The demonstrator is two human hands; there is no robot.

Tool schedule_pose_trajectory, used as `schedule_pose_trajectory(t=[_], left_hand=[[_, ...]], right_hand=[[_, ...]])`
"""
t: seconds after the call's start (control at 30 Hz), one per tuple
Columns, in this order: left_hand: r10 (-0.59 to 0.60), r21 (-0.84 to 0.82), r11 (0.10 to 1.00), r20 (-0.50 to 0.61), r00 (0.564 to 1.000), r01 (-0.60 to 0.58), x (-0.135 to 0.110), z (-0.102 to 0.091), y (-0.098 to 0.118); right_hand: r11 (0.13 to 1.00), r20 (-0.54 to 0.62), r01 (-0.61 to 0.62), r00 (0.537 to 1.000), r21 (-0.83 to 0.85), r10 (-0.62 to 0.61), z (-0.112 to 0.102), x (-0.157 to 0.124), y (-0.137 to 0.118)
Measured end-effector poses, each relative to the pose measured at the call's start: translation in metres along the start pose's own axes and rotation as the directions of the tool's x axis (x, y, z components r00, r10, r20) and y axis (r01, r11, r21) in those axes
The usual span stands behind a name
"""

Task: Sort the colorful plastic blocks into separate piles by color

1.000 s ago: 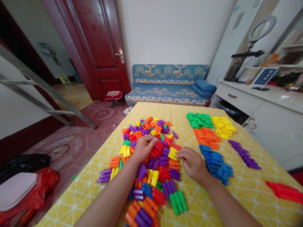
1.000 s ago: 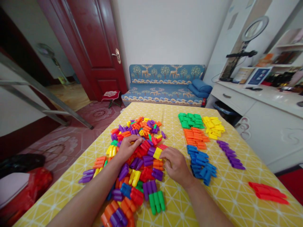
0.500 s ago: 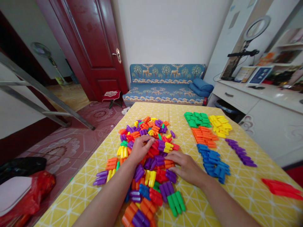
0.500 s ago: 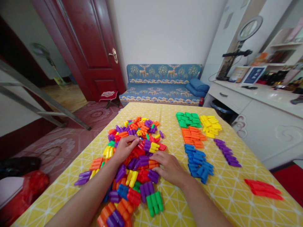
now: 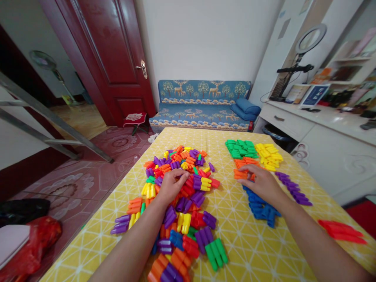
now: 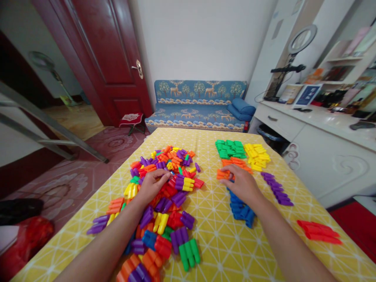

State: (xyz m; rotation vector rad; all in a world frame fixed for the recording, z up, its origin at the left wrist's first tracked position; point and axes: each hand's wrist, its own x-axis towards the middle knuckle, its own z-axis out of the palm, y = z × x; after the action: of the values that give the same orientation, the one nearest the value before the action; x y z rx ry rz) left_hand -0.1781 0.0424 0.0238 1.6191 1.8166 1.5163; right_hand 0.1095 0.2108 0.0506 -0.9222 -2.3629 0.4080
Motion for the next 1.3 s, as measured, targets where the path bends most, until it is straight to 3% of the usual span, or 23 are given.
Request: schedule_pose_trajectory(t=[0.13, 0.23, 0.47, 0.8, 0.9, 0.97, 1.17, 1.3], left_hand=[[-0.007, -0.005, 1.000, 0.004, 1.000, 0.007, 0.001, 0.001, -0.001], [-0.015, -0.018, 1.000, 0.004, 1.000, 0.016, 0.000, 0.000, 0.000], [-0.030, -0.017, 0.999, 0.006, 1.000, 0.030, 0.000, 0.000, -0.001], [-0.038, -0.025, 0.999, 0.007, 0.999, 0.038, 0.000, 0.001, -0.002], [-0.033, -0.024, 0.999, 0.008, 0.999, 0.033, 0.000, 0.001, -0.003], [-0.028, -0.026, 0.999, 0.005, 1.000, 0.029, 0.000, 0.001, -0.003], [-0.029, -0.042, 0.999, -0.003, 1.000, 0.028, 0.000, 0.001, -0.005], [-0.026, -0.052, 0.998, 0.005, 1.000, 0.026, -0.001, 0.001, -0.002]], right_hand=[[0.995, 0.007, -0.080, 0.997, -0.060, 0.081, -0.013, 0.012, 0.052], [0.994, 0.054, -0.102, 0.993, -0.045, 0.104, -0.014, 0.014, 0.069], [0.994, 0.059, -0.054, 0.997, 0.092, 0.049, -0.011, 0.009, 0.075], [0.999, -0.006, 0.000, 1.000, 0.053, 0.000, 0.000, 0.007, 0.084], [0.998, -0.093, 0.022, 0.996, 0.053, -0.017, 0.002, 0.007, 0.066], [0.997, -0.127, 0.041, 0.991, 0.067, -0.033, 0.007, 0.005, 0.040], [0.968, 0.071, 0.123, 0.987, 0.219, -0.142, 0.050, -0.010, -0.057], [0.969, 0.080, 0.146, 0.983, 0.198, -0.165, 0.083, -0.016, -0.085]])
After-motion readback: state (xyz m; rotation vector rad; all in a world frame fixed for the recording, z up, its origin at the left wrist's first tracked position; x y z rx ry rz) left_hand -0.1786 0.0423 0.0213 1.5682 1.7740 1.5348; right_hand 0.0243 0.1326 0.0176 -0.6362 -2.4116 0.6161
